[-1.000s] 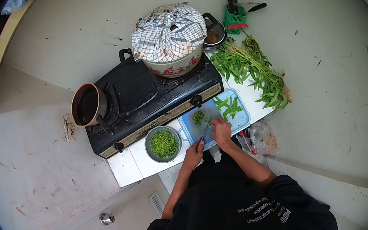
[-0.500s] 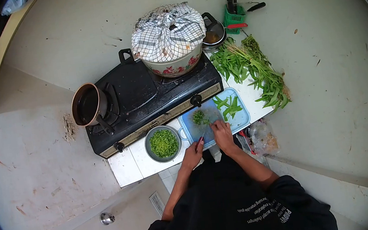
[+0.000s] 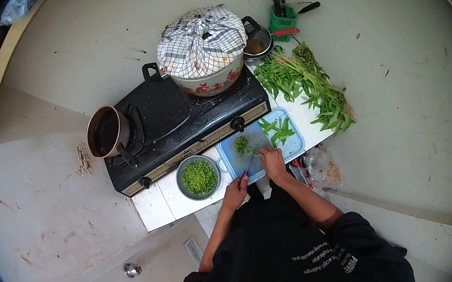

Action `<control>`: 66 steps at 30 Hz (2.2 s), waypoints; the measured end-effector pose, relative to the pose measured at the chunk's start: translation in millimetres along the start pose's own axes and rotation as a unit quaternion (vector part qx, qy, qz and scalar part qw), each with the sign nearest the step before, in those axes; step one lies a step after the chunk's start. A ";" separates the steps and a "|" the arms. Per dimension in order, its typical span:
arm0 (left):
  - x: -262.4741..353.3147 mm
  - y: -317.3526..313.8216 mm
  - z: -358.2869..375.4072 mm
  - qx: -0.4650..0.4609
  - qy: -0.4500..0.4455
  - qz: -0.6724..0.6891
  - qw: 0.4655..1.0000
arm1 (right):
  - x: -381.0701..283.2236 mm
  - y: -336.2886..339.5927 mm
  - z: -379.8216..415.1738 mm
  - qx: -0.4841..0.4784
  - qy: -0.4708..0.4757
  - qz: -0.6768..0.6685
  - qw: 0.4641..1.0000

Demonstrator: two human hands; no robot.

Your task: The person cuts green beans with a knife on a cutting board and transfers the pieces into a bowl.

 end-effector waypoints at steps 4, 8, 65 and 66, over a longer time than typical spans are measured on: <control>3.2 0.5 2.0 -0.005 0.009 0.009 1.000 | 7.3 -3.1 -10.0 0.013 -0.088 -0.071 0.994; -6.5 -5.2 -1.8 -0.004 0.000 0.011 1.000 | 8.5 -11.5 -16.0 -0.024 -0.118 -0.049 0.991; -4.1 13.8 -11.4 0.073 -0.020 0.074 0.994 | 17.7 7.6 -27.1 0.006 -0.112 -0.360 0.926; -1.7 14.6 -10.0 0.065 -0.011 0.079 0.995 | 15.0 17.2 -27.2 0.008 -0.092 -0.307 0.947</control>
Point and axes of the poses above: each hand's wrist, its own z-axis away from the middle knuckle, its own y-axis out of the back of the hand, x = y × z, the point moved 4 cm from there along -z, towards the middle knuckle, and after that the axes turned 7 degrees about y, right-handed, at the moved point
